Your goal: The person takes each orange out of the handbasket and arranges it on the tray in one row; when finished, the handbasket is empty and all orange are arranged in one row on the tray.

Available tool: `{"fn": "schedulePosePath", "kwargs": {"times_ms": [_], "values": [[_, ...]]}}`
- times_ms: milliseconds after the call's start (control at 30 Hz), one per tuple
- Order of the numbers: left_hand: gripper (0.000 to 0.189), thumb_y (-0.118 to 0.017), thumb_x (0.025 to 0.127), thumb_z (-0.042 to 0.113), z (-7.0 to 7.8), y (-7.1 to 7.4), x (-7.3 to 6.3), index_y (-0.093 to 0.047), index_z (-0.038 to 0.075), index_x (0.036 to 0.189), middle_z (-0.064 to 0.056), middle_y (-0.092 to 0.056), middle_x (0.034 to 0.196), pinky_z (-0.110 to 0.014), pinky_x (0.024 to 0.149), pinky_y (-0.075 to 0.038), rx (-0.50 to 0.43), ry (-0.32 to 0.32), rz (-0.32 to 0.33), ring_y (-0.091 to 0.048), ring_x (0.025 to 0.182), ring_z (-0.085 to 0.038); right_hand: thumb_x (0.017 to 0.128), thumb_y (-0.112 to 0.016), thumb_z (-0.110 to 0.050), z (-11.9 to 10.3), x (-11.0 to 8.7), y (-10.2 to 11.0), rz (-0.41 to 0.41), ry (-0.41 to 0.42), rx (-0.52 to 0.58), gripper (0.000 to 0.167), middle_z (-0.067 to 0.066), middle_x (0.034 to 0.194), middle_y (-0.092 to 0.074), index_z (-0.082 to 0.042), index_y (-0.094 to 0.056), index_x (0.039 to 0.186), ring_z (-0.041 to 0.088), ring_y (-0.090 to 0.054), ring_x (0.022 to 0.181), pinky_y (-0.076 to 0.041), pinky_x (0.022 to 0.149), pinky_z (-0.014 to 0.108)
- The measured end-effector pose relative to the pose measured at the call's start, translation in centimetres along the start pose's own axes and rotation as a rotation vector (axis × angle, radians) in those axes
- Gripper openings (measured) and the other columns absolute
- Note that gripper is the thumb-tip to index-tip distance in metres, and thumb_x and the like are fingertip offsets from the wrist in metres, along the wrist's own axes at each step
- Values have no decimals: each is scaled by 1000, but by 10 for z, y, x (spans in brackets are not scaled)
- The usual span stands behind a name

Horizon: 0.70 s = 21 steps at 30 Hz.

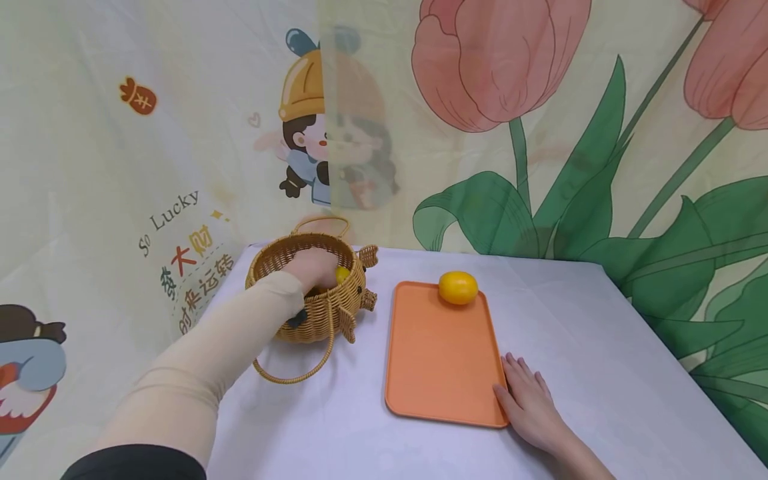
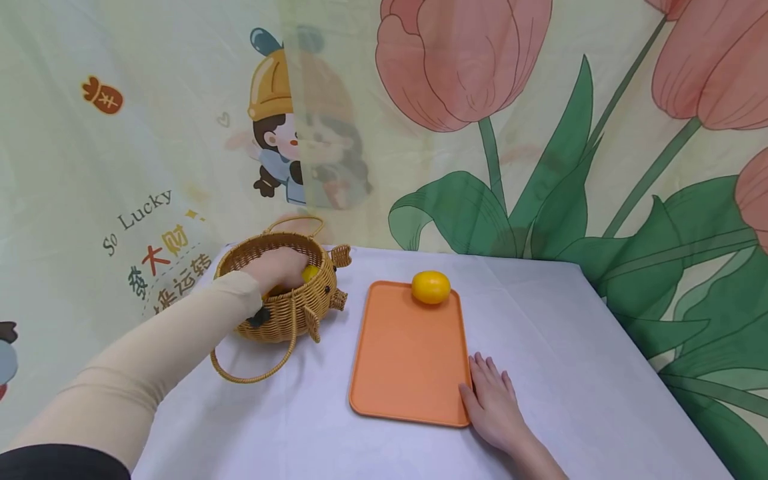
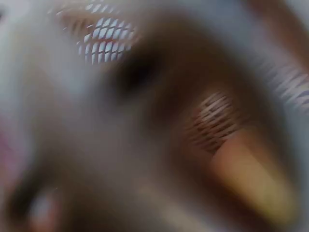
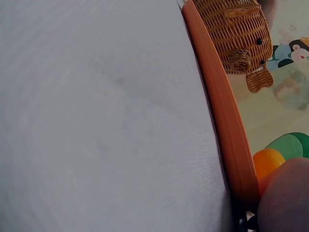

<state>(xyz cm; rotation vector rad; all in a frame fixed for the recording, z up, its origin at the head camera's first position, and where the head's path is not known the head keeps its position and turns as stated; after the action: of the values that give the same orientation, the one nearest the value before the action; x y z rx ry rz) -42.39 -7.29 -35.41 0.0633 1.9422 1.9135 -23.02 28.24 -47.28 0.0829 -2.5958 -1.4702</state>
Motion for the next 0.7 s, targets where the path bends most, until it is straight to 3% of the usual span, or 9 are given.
{"fn": "schedulePosePath", "kwargs": {"times_ms": [133, 267, 533, 700], "values": [[28, -50, 103, 23, 7, -5, 1, -70, 6, 115, -21, -65, 127, -58, 98, -46, 76, 6, 30, -54, 124, -43, 108, -51, -28, 1, 0, 0, -7, -10, -3, 62, 32, 158, -30, 13, -36, 151, 53, -17, 148, -7, 112, 72], [45, -43, 108, 26, 9, -9, 4, -55, 5, 146, -24, -52, 147, -63, 109, -34, 109, 17, 54, -38, 141, -47, 108, -51, -28, 0, 0, 0, -10, -9, -7, 62, 32, 158, -30, 14, -35, 151, 53, -17, 148, -7, 112, 72], [50, -39, 109, 21, 8, -9, 3, -40, 2, 155, -26, -47, 151, -62, 112, -29, 101, 44, 68, -38, 141, -47, 108, -51, -30, 0, 1, 0, -17, -16, -7, 64, 32, 158, -29, 14, -34, 151, 53, -16, 148, -6, 112, 72], [44, -43, 109, 23, 10, -11, 2, -53, 5, 148, -23, -52, 147, -62, 111, -32, 132, 21, 62, -39, 140, -47, 108, -51, -29, 0, 1, -1, -18, -15, -6, 63, 33, 158, -30, 14, -35, 151, 53, -16, 148, -7, 112, 72]]}}
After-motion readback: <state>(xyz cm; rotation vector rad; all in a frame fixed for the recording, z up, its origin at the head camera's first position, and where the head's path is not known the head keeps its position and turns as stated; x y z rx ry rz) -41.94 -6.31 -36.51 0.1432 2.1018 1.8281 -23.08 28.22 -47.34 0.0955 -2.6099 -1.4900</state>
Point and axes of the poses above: each hand's wrist, its own x-axis towards the middle knuckle, its own y-axis out of the back of the hand, z = x × y, the point moved 10 cm from there along x, towards the middle knuckle
